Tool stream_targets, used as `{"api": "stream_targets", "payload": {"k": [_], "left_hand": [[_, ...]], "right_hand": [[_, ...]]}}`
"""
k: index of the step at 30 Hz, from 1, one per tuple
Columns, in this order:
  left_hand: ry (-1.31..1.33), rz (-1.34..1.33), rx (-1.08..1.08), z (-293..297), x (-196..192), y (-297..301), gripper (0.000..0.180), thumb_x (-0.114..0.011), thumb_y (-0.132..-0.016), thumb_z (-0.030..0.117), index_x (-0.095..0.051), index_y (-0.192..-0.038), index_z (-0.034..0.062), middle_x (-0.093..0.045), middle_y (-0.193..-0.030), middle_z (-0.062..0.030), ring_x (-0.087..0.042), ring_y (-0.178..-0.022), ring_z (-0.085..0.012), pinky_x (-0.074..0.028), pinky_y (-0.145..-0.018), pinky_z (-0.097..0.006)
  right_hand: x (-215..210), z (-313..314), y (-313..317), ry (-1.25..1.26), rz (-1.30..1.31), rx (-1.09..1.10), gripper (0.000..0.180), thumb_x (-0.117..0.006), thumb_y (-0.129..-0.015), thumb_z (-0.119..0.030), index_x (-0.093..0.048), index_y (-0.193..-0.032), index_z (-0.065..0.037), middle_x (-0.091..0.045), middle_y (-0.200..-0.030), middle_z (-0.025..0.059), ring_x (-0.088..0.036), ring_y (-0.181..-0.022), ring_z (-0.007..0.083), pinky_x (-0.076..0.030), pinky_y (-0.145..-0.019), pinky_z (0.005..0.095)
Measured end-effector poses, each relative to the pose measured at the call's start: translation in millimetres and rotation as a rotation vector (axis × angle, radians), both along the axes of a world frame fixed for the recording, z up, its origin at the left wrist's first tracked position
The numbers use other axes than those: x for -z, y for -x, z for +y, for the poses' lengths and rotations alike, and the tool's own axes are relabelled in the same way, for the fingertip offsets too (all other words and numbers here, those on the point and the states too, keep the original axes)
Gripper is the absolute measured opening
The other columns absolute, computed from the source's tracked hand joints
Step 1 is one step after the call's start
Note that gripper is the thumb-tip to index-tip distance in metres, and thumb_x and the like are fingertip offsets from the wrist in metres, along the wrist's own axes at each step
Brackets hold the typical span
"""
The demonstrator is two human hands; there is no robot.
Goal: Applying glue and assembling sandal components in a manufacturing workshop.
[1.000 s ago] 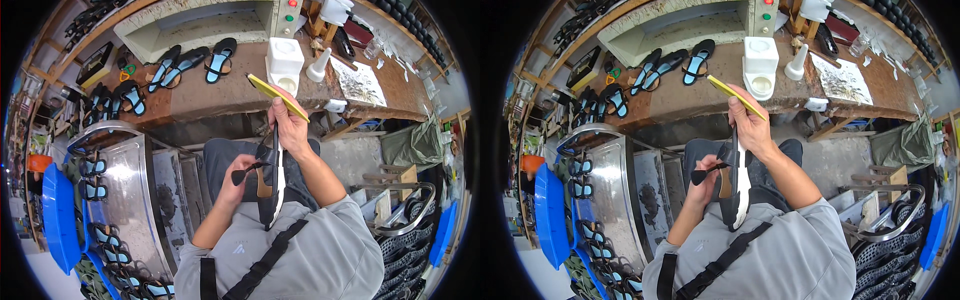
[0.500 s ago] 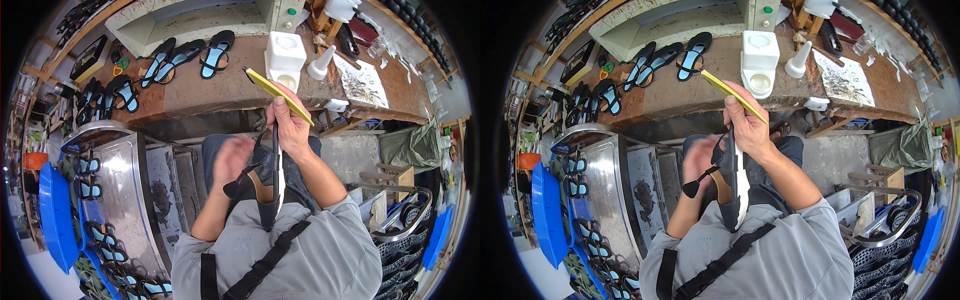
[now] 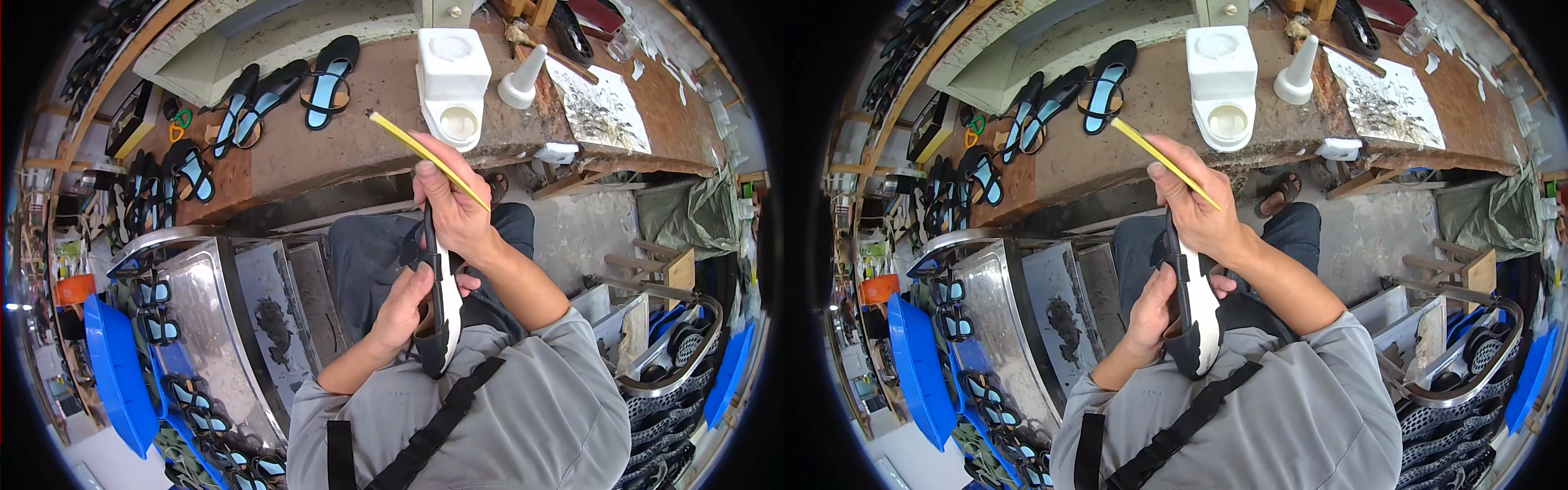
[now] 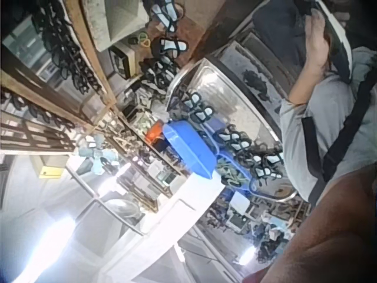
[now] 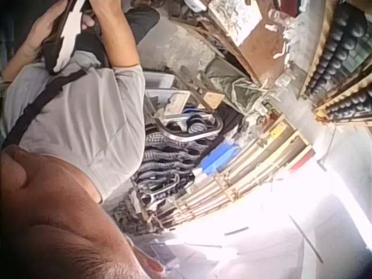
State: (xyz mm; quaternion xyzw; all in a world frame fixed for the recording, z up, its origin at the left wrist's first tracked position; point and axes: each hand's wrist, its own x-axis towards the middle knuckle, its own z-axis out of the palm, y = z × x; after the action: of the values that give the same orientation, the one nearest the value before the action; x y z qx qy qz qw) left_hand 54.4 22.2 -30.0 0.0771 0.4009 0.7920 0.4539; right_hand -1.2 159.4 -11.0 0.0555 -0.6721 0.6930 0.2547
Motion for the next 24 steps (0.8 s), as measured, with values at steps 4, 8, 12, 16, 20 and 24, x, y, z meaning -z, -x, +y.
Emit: {"api": "stream_targets", "payload": {"k": [4,8,12,16,20,24], "left_hand": [[-0.156,-0.318,-0.142,6.9,-4.8,-1.1,0.046,-0.032,-0.096,0.038,-0.047,-0.113,-0.0011,-0.06,-0.101,-0.0162,-0.058,-0.09,-0.0197,-0.047,-0.079,-0.03],[-0.134,-0.247,-0.22,5.8,3.7,-3.1,0.043,-0.032,-0.096,0.037,-0.048,-0.112,0.0001,-0.06,-0.098,-0.0156,-0.059,-0.087,-0.0202,-0.048,-0.077,-0.03],[-0.135,-0.179,-0.313,4.0,7.0,-2.2,0.044,-0.034,-0.096,0.039,-0.05,-0.109,0.0003,-0.06,-0.094,-0.0144,-0.059,-0.083,-0.0202,-0.048,-0.074,-0.03],[-0.118,-0.196,-0.337,-1.2,-1.2,18.3,0.048,-0.032,-0.095,0.043,-0.048,-0.114,0.001,-0.057,-0.09,-0.0117,-0.055,-0.079,-0.0186,-0.049,-0.064,-0.027],[-0.122,-0.097,-0.42,-0.9,-25.1,25.0,0.051,-0.031,-0.094,0.046,-0.048,-0.115,0.0026,-0.057,-0.088,-0.0108,-0.056,-0.077,-0.0181,-0.049,-0.06,-0.025],[-0.092,-0.036,-0.386,0.1,-37.1,22.1,0.052,-0.029,-0.094,0.048,-0.048,-0.116,0.0039,-0.058,-0.089,-0.0126,-0.057,-0.079,-0.0192,-0.049,-0.066,-0.027]], "right_hand": [[-3.0,0.7,1.1,-0.042,0.021,-0.001,0.034,-0.048,-0.093,-0.016,-0.047,-0.123,0.0,-0.051,-0.071,0.0014,-0.046,-0.058,0.0059,-0.037,-0.05,0.0188],[-4.6,-4.9,3.2,-0.063,0.063,0.014,0.034,-0.048,-0.093,-0.016,-0.048,-0.123,0.001,-0.052,-0.072,0.0019,-0.046,-0.058,0.0062,-0.037,-0.05,0.0187],[-4.5,-11.6,5.4,0.105,-0.008,-0.006,0.03,-0.054,-0.09,-0.012,-0.053,-0.118,-0.001,-0.057,-0.09,0.0057,-0.051,-0.06,0.007,-0.043,-0.052,0.0193],[-20.1,12.5,-1.8,0.252,-0.114,0.157,0.03,-0.045,-0.094,-0.02,-0.054,-0.114,-0.001,-0.06,-0.089,0.0073,-0.055,-0.081,0.012,-0.043,-0.067,0.0245],[-28.3,41.5,-41.6,0.22,0.059,-0.177,0.022,-0.057,-0.086,-0.013,-0.059,-0.099,0.005,-0.057,-0.082,0.0156,-0.059,-0.06,0.0207,-0.047,-0.045,0.0264],[-36.2,24.0,-56.8,0.025,0.033,-0.057,0.019,-0.065,-0.078,-0.005,-0.06,-0.092,0.007,-0.065,-0.079,0.0163,-0.06,-0.062,0.0172,-0.047,-0.058,0.0286]]}}
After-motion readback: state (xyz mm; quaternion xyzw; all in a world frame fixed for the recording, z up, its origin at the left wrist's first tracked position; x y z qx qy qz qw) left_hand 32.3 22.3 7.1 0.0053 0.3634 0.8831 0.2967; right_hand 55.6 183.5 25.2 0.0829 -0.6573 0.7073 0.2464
